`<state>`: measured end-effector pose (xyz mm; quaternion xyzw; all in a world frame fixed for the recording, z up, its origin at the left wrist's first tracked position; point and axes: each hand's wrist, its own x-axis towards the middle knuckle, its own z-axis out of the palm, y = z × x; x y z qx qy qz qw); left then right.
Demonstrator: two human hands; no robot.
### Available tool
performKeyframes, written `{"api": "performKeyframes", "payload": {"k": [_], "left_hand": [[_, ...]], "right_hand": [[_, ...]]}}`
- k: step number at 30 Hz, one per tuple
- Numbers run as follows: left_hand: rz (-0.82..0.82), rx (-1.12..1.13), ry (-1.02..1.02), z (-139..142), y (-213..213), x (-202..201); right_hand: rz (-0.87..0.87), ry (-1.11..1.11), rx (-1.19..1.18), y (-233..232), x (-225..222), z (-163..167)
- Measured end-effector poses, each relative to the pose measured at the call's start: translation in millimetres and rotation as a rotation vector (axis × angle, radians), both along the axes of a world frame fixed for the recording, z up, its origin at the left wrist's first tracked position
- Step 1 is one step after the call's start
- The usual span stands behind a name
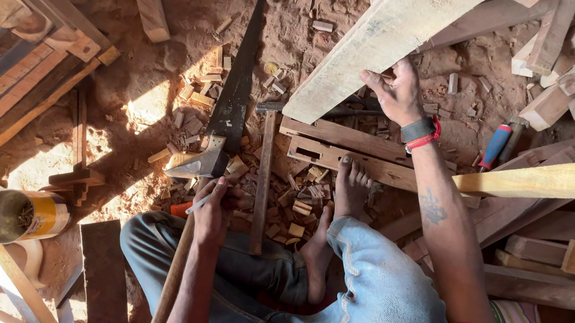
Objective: The person sits on the floor and uses a hand saw to cut a wooden plank into smaller pieces. They repeatedly position the wood, saw through it, and set the cut pieces aside.
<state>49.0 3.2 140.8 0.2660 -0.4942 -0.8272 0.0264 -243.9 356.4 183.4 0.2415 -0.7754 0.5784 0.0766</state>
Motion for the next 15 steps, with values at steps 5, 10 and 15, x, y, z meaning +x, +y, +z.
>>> {"api": "performKeyframes", "payload": {"k": [5, 10, 15], "left_hand": [[-0.030, -0.005, 0.012, -5.1, 6.9, 4.4], [-0.080, -0.042, -0.018, -3.3, 10.8, -3.0], [-0.134, -0.249, -0.033, -6.8, 13.8, -47.7]], "right_hand": [[0.029, -0.081, 0.130, -4.8, 9.7, 12.7], [0.008, 0.132, 0.322, -21.3, 1.2, 24.7], [0.023, 0.170, 0.376, -23.9, -10.3, 31.2]]}}
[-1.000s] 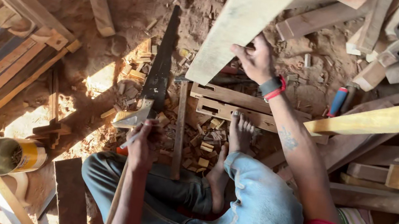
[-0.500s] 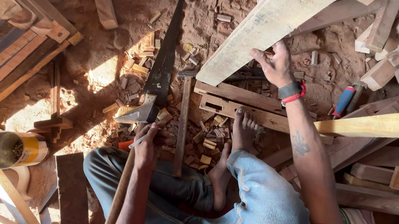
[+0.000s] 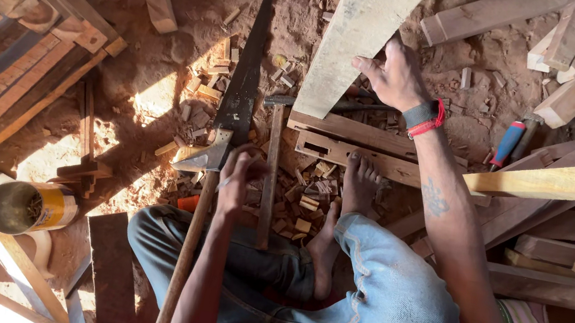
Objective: The person sits on the floor and uses a hand saw to cut a wooden plank into smaller pieces. They repeatedly position the wood, saw through it, and set the cut pieces aside.
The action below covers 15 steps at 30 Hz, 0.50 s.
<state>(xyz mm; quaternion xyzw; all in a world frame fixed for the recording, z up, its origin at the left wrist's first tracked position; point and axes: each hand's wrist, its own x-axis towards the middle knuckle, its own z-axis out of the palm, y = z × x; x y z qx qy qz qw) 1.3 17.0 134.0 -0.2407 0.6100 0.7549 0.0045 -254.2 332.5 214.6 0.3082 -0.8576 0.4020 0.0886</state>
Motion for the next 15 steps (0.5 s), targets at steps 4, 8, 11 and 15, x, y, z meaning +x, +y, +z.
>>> {"api": "performKeyframes", "payload": {"k": [4, 8, 11, 15], "left_hand": [[-0.154, -0.302, 0.261, -18.2, 7.9, -49.3], [-0.273, -0.670, 0.299, -43.5, 22.6, -93.5], [-0.362, -0.761, 0.488, -56.5, 27.6, -118.0], [-0.420, -0.841, 0.628, -59.0, 27.2, -131.5]], "right_hand": [[0.047, -0.113, -0.100, 10.5, 0.2, -2.9], [-0.064, -0.141, 0.012, 19.4, 0.0, -6.5], [0.006, -0.112, -0.041, 20.3, -3.0, -6.6], [-0.001, -0.129, -0.054, 17.4, -6.6, -3.9]]}}
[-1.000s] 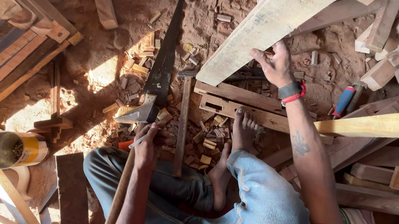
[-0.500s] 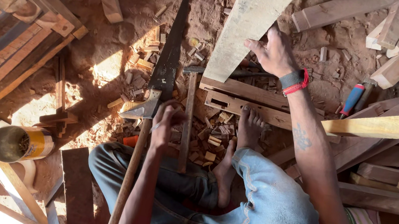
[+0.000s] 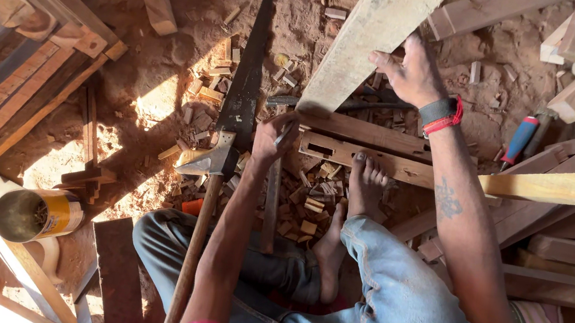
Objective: The person sits on the floor and uses a hand saw to cut a wooden plank into smaller pieces. They repeatedly position the wood, saw through it, and set the cut pieces aside.
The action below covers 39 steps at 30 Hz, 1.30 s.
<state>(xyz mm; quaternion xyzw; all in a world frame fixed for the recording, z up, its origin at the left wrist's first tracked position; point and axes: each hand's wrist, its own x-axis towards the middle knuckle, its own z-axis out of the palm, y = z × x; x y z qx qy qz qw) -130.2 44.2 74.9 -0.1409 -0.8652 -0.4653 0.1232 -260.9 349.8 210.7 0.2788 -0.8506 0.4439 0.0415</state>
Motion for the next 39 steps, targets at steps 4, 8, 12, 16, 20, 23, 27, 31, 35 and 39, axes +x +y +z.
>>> {"api": "performKeyframes", "payload": {"k": [4, 8, 12, 16, 20, 23, 27, 31, 35, 39], "left_hand": [[-0.035, 0.025, 0.167, 0.6, -3.4, -0.7], [-0.045, -0.036, 0.138, 2.4, -4.2, -1.5], [-0.055, -0.047, 0.128, -2.9, -5.8, -5.6], [-0.063, -0.091, 0.051, -13.3, -9.0, -8.2], [-0.047, -0.140, 0.074, -21.9, -10.6, -10.3], [-0.061, -0.184, 0.146, -23.1, -10.0, -11.8], [-0.052, -0.203, 0.428, -21.5, -8.9, -11.1], [0.004, -0.206, 0.473, -12.4, -6.2, -6.0], [0.002, -0.213, 0.189, -3.5, -3.6, -4.0], [0.037, -0.019, 0.287, -5.0, -4.7, -5.0]], "right_hand": [[0.018, 0.013, -0.028, -2.5, -0.4, 5.1], [0.010, -0.183, -0.087, -4.3, 2.6, 11.4], [0.083, -0.149, -0.179, -6.3, 6.6, 17.6], [0.083, -0.155, -0.192, -8.6, 9.7, 22.6], [0.069, -0.181, -0.198, -11.3, 9.9, 25.5], [0.063, -0.184, -0.194, -12.2, 8.7, 26.1], [0.065, -0.169, -0.192, -12.6, 8.2, 25.0], [0.058, -0.195, -0.193, -13.0, 10.3, 22.3], [0.059, -0.200, -0.192, -10.4, 10.3, 17.5], [0.031, -0.182, -0.194, -7.0, 6.5, 1.0]]}}
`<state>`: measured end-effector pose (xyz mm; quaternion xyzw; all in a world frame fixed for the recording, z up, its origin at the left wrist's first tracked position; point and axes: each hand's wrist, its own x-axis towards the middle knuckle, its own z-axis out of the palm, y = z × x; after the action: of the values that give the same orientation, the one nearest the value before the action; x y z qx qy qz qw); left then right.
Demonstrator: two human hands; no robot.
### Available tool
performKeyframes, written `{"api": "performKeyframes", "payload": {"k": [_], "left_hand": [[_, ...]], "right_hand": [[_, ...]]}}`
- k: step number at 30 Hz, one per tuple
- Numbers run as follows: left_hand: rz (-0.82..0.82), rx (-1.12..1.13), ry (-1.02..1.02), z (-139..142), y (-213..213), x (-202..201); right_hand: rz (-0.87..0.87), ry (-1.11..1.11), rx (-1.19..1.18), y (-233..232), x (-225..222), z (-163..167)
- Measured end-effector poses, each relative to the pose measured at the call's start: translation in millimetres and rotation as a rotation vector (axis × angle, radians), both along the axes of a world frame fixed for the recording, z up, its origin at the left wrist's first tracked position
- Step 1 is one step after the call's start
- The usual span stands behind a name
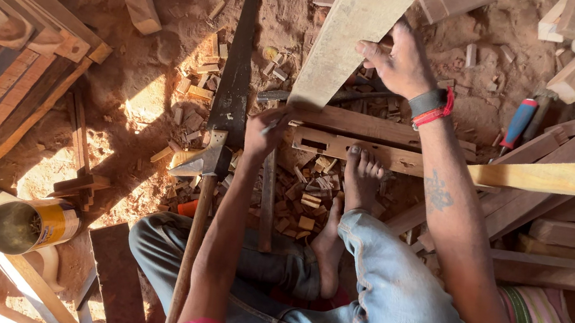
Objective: The person sits on the floor and uses a hand saw to cut a wooden plank into smaller pieces. They repeatedly position the wood, saw through it, and set the cut pieces aside.
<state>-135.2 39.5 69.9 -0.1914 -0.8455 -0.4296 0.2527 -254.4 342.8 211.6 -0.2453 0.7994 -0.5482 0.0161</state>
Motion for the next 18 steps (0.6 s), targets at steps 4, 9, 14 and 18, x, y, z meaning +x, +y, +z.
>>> {"api": "performKeyframes", "payload": {"k": [4, 9, 14, 18], "left_hand": [[0.186, 0.263, -0.284, -10.9, 0.3, 23.5], [0.242, 0.147, -0.745, -29.5, 9.6, 106.1], [0.264, -0.066, -0.854, -28.2, 16.3, 157.8], [0.192, 0.259, -0.776, -12.7, 13.5, 141.6]], "right_hand": [[-0.046, 0.073, -0.209, -13.8, 0.5, -35.9], [-0.253, -0.025, -0.533, -49.8, 9.8, -66.7], [-0.346, 0.156, -0.445, -57.2, 19.1, -27.6], [-0.409, 0.120, -0.557, -59.2, 29.3, 17.3]]}}
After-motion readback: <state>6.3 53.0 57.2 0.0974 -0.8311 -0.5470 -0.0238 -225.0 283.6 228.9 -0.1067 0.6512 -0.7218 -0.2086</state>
